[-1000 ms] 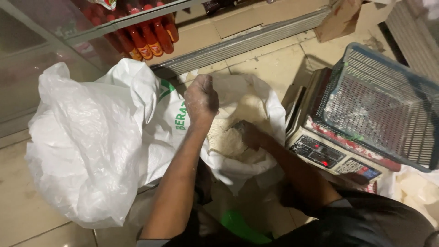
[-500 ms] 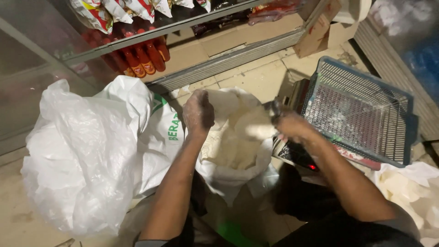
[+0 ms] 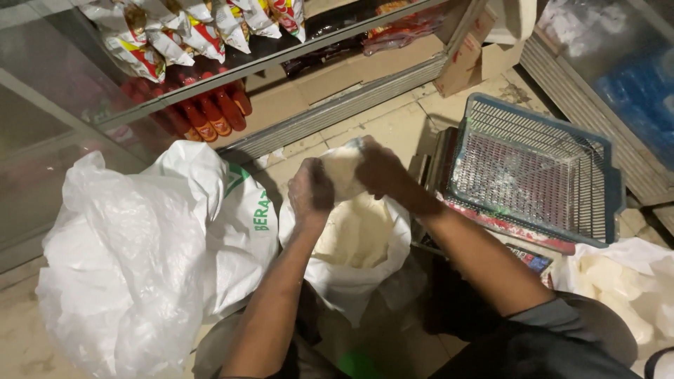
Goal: Scooping flour from a large sack into smaller plastic bags and weighing them on a digital scale.
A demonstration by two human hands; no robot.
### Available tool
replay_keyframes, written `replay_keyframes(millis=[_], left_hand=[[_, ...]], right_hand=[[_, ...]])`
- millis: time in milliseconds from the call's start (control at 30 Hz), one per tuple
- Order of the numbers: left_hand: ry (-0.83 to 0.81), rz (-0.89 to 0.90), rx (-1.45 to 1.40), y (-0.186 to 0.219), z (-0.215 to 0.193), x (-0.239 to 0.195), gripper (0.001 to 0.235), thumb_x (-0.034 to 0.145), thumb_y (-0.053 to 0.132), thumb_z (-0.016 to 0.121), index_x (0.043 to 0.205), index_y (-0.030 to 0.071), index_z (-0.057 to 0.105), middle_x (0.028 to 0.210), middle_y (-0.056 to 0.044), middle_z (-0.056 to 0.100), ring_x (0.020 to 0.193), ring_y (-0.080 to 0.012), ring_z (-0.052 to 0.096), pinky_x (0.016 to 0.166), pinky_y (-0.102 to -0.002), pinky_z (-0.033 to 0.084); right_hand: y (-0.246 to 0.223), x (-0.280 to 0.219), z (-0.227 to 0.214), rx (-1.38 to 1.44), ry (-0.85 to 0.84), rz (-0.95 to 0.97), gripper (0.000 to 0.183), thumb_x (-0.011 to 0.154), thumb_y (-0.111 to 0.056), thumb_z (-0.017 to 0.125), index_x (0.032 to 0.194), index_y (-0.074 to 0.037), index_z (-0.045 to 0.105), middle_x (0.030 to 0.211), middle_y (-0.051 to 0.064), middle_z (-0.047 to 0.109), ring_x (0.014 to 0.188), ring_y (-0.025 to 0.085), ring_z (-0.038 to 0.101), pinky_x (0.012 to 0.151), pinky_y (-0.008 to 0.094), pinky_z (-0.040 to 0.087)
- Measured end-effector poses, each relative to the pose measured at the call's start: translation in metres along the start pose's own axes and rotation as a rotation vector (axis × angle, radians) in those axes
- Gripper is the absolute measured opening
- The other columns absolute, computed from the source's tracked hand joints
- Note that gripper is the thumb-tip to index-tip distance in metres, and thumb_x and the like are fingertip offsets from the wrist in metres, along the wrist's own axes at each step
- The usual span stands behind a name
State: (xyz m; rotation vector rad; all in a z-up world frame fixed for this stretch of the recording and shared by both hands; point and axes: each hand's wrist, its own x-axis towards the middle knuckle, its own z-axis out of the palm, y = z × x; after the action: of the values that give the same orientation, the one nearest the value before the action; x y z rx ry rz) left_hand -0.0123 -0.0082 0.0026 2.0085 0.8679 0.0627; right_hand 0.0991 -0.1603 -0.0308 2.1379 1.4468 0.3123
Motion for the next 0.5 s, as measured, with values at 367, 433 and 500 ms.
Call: replay_keyframes(millis=[367,433,500], left_hand=[[0.077,-0.099,-0.056,0.025,-0.02,-0.046,0.032,0.098,0.041,0.044,0.101,0.027,0.072,0.09,-0.016,0.076,0.094,-0.0372,0.075,0.09,-0.046,0.06],[0.148,-0.041,-0.073,0.014,-0.014,-0.04,0.03,0.098,0.038,0.046,0.1,0.023,0.073,0.089,-0.02,0.075,0.094,-0.0412,0.073,0.089,-0.052,0.058],[0.213,0.015,-0.088,0.004,-0.012,-0.033,0.029,0.098,0.034,0.048,0.099,0.018,0.073,0.087,-0.024,0.073,0.094,-0.0453,0.071,0.087,-0.058,0.056]], right_hand=[[-0.029,0.002,-0.093,0.217,0.395,0.518,0.012,0.086,-0.015,0.068,0.094,-0.016,0.059,0.063,0.002,0.058,0.048,0.02,0.068,0.038,0.035,0.055],[-0.034,0.015,-0.092,0.126,0.452,0.514,0.011,0.086,-0.018,0.069,0.088,-0.018,0.058,0.062,0.001,0.058,0.046,0.015,0.065,0.037,0.03,0.052],[-0.038,0.021,-0.096,0.036,0.501,0.51,0.013,0.085,-0.021,0.07,0.083,-0.02,0.057,0.061,0.0,0.057,0.045,0.011,0.063,0.036,0.024,0.05]])
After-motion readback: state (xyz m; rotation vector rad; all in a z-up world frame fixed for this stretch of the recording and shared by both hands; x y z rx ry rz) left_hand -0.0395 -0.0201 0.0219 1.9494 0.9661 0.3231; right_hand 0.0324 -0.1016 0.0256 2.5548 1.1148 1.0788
